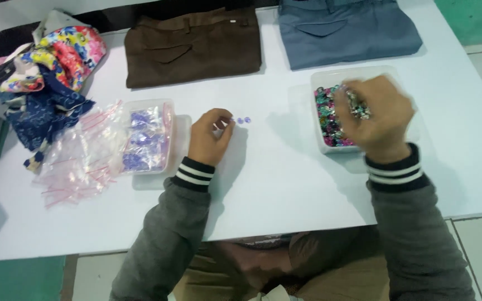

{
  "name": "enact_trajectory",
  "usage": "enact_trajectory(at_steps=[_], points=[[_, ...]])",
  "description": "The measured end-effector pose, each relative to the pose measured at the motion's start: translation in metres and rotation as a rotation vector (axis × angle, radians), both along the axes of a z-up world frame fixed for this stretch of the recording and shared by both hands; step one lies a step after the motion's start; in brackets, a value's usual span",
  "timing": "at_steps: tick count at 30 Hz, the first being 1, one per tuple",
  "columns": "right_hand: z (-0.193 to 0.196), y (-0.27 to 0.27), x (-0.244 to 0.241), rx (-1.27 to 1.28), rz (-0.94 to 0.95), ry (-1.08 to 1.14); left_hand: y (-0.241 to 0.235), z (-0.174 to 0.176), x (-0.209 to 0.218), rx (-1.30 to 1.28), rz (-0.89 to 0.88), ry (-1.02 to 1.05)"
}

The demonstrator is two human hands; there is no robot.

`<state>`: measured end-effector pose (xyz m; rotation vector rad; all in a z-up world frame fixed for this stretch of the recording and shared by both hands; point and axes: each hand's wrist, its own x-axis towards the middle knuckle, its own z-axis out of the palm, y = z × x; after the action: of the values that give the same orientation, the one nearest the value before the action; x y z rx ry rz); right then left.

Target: The person sorts small purple beads from a container and places them into clear plastic bags. They seal the bags and set them aside on the table. The person repeats this process multiple times, handling the beads and bags by hand.

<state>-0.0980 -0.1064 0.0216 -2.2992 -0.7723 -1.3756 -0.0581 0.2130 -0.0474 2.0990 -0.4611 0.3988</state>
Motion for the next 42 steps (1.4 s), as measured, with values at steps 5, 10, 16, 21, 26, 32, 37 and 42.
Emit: enact_trajectory(at_steps=[5, 10, 16, 21, 26, 32, 37, 42], points=[[-0.021, 0.091, -0.007, -0.130, 0.131, 0.025, 0.002, -0.021, 0.005, 0.182, -0.046, 0.104], [-0.044, 0.108, 0.007, -0.099, 0.210, 0.553, -0.004, -0.013, 0.004, 0.230, -0.039, 0.185], [-0.059, 0.114, 0.024, 0.066, 0.183, 0.811, -0.002, -0.017, 0.008, 0.229, -0.039, 0.186], [-0.064, 0.121, 0.030, 0.112, 0.182, 0.913, -0.001, -0.015, 0.009, 0.213, -0.057, 0.196], [-0.063, 0.118, 0.028, 0.202, 0.201, 0.976, 0.000, -0.016, 0.010, 0.221, -0.045, 0.222], [-0.067, 0.116, 0.029, 0.285, 0.199, 1.008, 0.004, -0.015, 0.015, 0.289, 0.087, 0.184], [-0.066, 0.121, 0.030, 0.291, 0.161, 0.993, 0.003, -0.020, 0.018, 0.346, 0.117, 0.164], [-0.066, 0.126, 0.031, 0.267, 0.121, 1.007, -0.004, -0.023, 0.019, 0.402, 0.115, 0.143]])
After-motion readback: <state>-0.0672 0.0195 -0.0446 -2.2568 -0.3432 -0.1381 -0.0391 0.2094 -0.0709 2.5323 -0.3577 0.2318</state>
